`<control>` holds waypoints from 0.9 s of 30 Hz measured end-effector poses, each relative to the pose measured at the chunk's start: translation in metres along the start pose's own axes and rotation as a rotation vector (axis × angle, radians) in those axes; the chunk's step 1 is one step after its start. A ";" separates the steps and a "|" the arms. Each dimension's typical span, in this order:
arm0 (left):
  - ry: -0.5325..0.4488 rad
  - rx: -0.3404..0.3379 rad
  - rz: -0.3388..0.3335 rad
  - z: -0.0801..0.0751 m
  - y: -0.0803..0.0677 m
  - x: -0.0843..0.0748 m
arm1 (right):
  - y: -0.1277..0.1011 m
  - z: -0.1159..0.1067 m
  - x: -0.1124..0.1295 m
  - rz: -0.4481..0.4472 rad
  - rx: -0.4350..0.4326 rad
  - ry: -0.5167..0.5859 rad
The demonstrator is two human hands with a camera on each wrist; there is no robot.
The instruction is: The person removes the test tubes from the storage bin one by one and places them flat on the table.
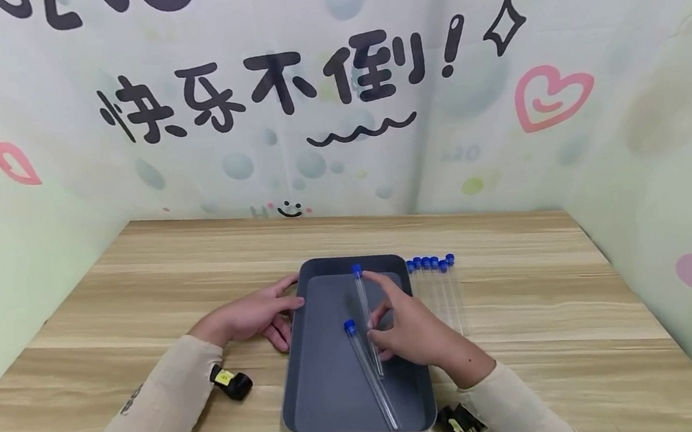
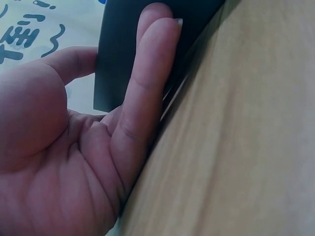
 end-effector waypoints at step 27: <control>-0.003 0.007 0.006 0.000 0.002 0.000 | 0.001 0.003 -0.003 0.017 0.000 0.057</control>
Point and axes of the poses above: each hand's wrist, its own y-axis towards the middle knuckle, its own z-axis out of the palm, x = y × z, the point moved 6 cm from there along y, towards the middle knuckle, and after that the axes turned 6 degrees about z, right-handed, at the moved point
